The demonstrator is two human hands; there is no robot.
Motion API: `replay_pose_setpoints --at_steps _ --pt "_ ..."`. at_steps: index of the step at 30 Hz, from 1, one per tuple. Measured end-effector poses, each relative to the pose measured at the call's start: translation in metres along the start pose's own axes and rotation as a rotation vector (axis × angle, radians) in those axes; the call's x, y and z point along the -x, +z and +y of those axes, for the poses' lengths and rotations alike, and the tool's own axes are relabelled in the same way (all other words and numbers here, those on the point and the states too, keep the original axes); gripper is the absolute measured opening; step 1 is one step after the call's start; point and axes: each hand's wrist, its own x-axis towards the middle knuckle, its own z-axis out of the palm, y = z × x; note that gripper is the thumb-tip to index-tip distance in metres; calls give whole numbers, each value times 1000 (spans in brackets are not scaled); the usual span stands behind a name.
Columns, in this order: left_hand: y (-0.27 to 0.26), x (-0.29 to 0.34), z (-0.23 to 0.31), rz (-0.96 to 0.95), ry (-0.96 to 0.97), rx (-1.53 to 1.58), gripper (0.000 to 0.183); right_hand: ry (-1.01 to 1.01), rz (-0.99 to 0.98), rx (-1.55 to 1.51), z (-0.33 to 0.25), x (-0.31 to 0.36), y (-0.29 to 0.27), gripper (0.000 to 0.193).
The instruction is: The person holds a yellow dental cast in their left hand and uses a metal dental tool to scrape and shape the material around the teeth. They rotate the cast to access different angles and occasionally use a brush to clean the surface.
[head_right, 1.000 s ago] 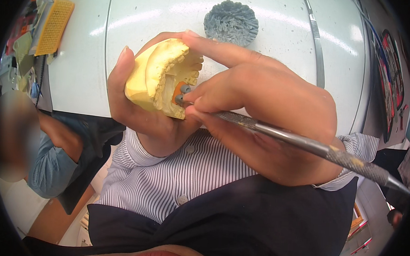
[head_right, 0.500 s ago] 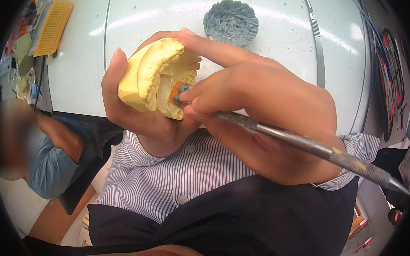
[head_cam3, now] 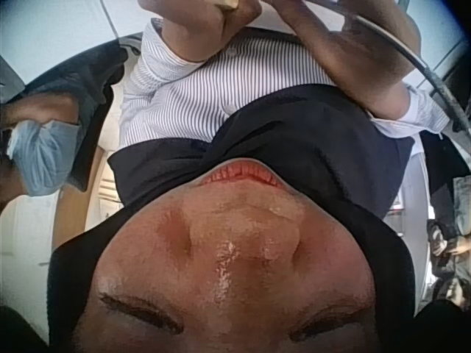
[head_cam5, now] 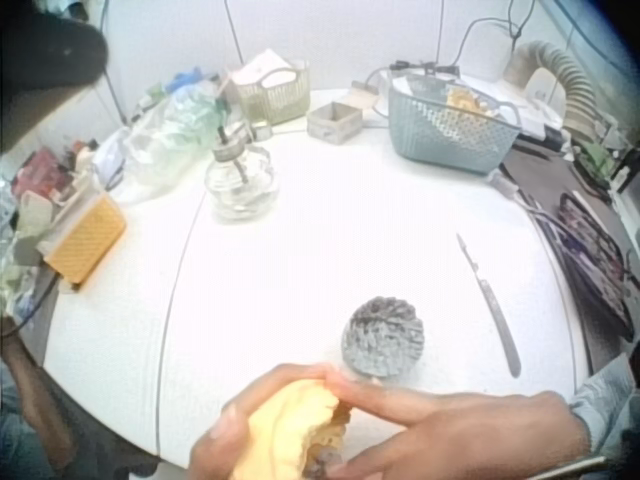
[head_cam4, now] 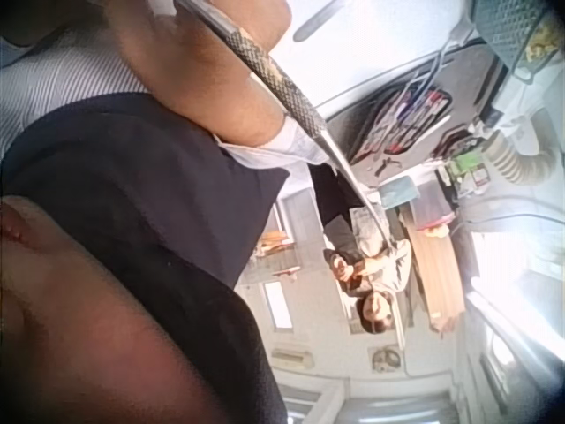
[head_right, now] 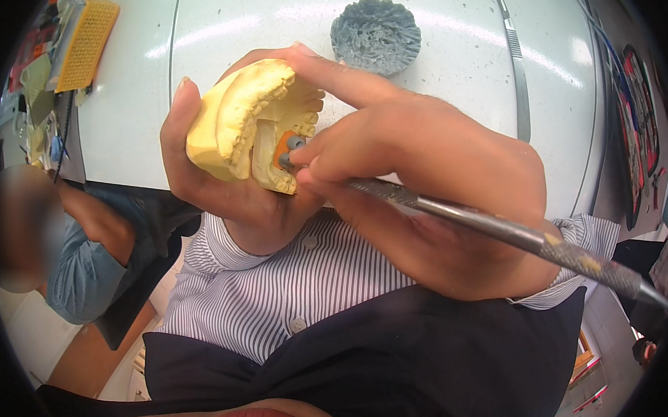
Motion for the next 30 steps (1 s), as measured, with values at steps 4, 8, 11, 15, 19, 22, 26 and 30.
replay_pose_setpoints --at_steps 4,8,11,15,19,22,26,30 --pt "1 2 -2 16 10 13 86 14 5 1 -2 0 1 24" --pt "1 1 -2 11 6 -4 86 28 38 1 0 2 4 23" --pt "1 0 1 16 4 -50 88 26 35 0 -1 2 4 24" --pt "0 0 -1 -1 30 -79 86 44 63 8 -2 3 5 23" --pt "1 0 -3 -2 51 -80 82 39 60 75 -3 1 6 21" --pt "5 -1 -5 26 83 -94 80 45 34 84 -5 1 3 19" --pt "8 -1 -4 27 86 -99 77 40 66 100 -5 2 4 17" --pt "7 -1 -4 25 89 -83 73 21 22 106 -5 1 1 17"
